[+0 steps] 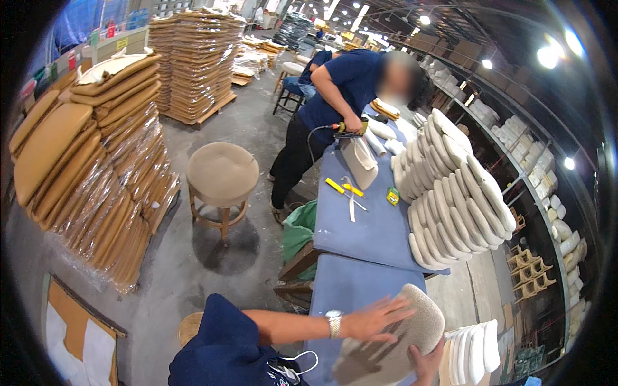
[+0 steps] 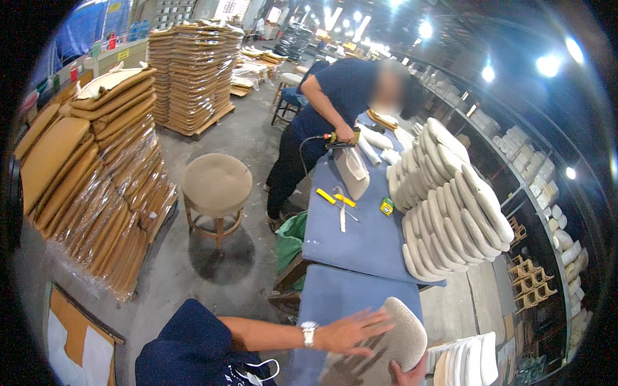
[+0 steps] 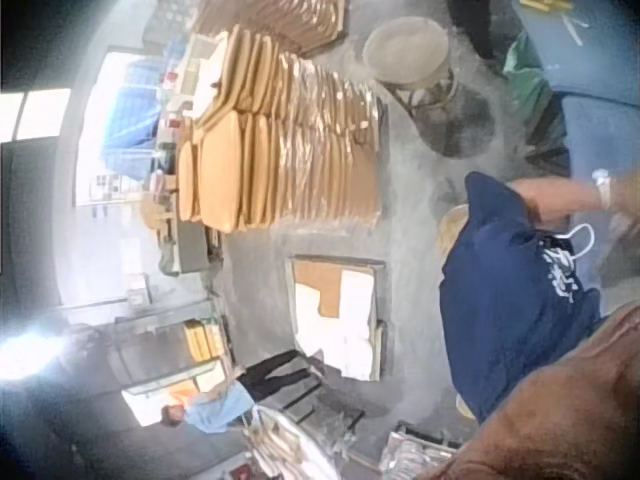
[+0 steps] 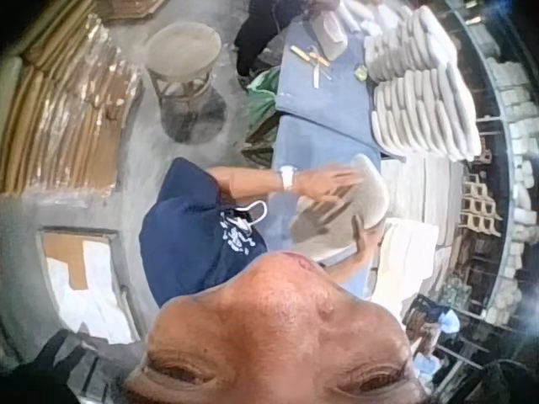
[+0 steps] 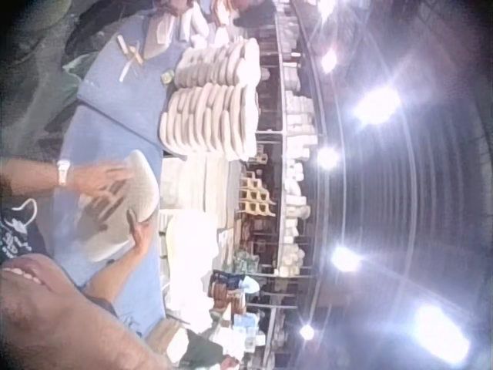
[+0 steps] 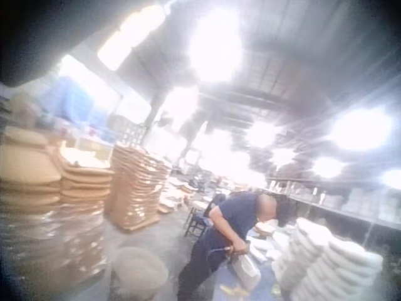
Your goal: The person picks up a cushion cover and a foam insert, places the foam inside the cover, and uses a staple gun to close the opening. They repeat this process with additional cushions, stacking the finished items on the table.
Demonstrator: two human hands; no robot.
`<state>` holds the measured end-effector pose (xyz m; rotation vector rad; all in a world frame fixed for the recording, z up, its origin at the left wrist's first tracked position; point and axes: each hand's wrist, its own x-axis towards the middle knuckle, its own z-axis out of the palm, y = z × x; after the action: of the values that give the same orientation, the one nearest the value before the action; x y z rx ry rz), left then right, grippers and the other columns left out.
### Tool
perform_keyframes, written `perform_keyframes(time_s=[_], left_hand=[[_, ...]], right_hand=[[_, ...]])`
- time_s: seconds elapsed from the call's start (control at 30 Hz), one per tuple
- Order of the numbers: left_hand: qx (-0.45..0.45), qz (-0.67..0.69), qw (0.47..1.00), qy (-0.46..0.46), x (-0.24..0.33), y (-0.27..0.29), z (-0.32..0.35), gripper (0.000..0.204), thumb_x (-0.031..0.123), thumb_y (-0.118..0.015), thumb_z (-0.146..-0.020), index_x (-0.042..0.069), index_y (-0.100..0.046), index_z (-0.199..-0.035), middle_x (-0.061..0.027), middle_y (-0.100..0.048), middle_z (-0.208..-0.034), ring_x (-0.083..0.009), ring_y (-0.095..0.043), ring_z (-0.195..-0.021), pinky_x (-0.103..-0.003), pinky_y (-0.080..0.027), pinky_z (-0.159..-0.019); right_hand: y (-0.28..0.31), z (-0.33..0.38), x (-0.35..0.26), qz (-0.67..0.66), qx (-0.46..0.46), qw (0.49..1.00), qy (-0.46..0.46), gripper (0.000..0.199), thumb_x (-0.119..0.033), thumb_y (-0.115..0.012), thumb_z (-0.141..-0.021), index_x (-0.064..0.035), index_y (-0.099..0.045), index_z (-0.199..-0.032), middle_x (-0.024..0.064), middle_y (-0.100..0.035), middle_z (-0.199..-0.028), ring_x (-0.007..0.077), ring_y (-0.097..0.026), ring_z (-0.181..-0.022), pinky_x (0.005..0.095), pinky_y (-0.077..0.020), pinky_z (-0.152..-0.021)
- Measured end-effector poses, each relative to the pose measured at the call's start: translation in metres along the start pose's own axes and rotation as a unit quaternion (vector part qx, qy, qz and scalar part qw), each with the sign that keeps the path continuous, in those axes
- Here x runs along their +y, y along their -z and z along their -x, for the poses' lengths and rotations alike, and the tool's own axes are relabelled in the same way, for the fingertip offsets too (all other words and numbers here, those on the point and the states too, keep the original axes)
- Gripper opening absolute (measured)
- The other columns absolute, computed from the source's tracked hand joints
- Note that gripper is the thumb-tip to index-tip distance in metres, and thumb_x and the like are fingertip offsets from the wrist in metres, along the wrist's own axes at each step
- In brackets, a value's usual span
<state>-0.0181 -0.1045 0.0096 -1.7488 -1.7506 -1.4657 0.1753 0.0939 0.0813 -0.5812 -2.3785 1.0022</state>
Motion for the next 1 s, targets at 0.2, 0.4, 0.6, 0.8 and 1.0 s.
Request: perform_keyframes(time_s=[0.2,0.4,0.6,0.8,1.0], left_hand=[[-0.15,-0.057,0.987,0.028,0.055,0.08,-0.03,0.084,0.057,-0.066,-0.092,0.013,-0.037,-0.157,-0.0165,-0.063,-0.124,-0.0374,-0.06,-0.121,-0.054,-0.039,-0.108],[-0.223,-0.009,0.971,0.09,0.058,0.04,-0.001,0.081,0.061,-0.068,-0.087,0.012,-0.047,-0.148,-0.0124,-0.07,-0.098,-0.0346,-0.071,-0.084,-0.052,-0.054,-0.07],[-0.201,0.005,0.977,0.069,0.074,0.037,0.009,0.078,0.062,-0.067,-0.087,0.011,-0.052,-0.145,-0.0143,-0.07,-0.102,-0.0333,-0.07,-0.093,-0.049,-0.055,-0.077],[-0.111,0.0,0.994,-0.021,0.065,0.041,0.067,0.076,0.055,-0.075,-0.083,0.011,-0.057,-0.142,-0.0116,-0.072,-0.113,-0.0283,-0.068,-0.106,-0.056,-0.04,-0.111],[-0.155,0.122,0.969,0.15,0.024,0.079,0.105,0.072,0.052,-0.08,-0.082,0.009,-0.061,-0.136,-0.0154,-0.072,-0.121,-0.0311,-0.069,-0.112,-0.04,-0.055,-0.096]], right_hand=[[0.017,0.043,-0.072,0.028,-0.102,0.994,-0.039,0.08,0.0,-0.087,-0.059,-0.004,-0.058,-0.133,0.0069,-0.067,-0.121,0.0229,-0.064,-0.112,0.0371,-0.0491,-0.101],[-0.012,0.079,0.013,-0.085,-0.001,0.996,0.023,0.074,-0.02,-0.09,-0.077,-0.0016,-0.055,-0.14,0.0107,-0.062,-0.133,0.0233,-0.058,-0.123,0.0386,-0.0429,-0.108],[-0.037,0.111,0.12,-0.185,0.2,0.962,-0.032,0.07,-0.055,-0.055,-0.102,0.0015,-0.051,-0.143,0.0144,-0.058,-0.137,0.0278,-0.054,-0.128,0.0419,-0.0413,-0.109],[-0.057,0.143,0.216,-0.234,0.278,0.905,-0.221,0.07,-0.058,-0.047,-0.104,0.001,-0.052,-0.141,0.0142,-0.06,-0.133,0.029,-0.057,-0.124,0.0424,-0.042,-0.107],[-0.117,0.125,0.196,-0.344,0.353,0.798,-0.348,0.069,-0.057,-0.049,-0.103,-0.0002,-0.053,-0.141,0.0136,-0.06,-0.132,0.029,-0.058,-0.123,0.043,-0.0421,-0.107]])
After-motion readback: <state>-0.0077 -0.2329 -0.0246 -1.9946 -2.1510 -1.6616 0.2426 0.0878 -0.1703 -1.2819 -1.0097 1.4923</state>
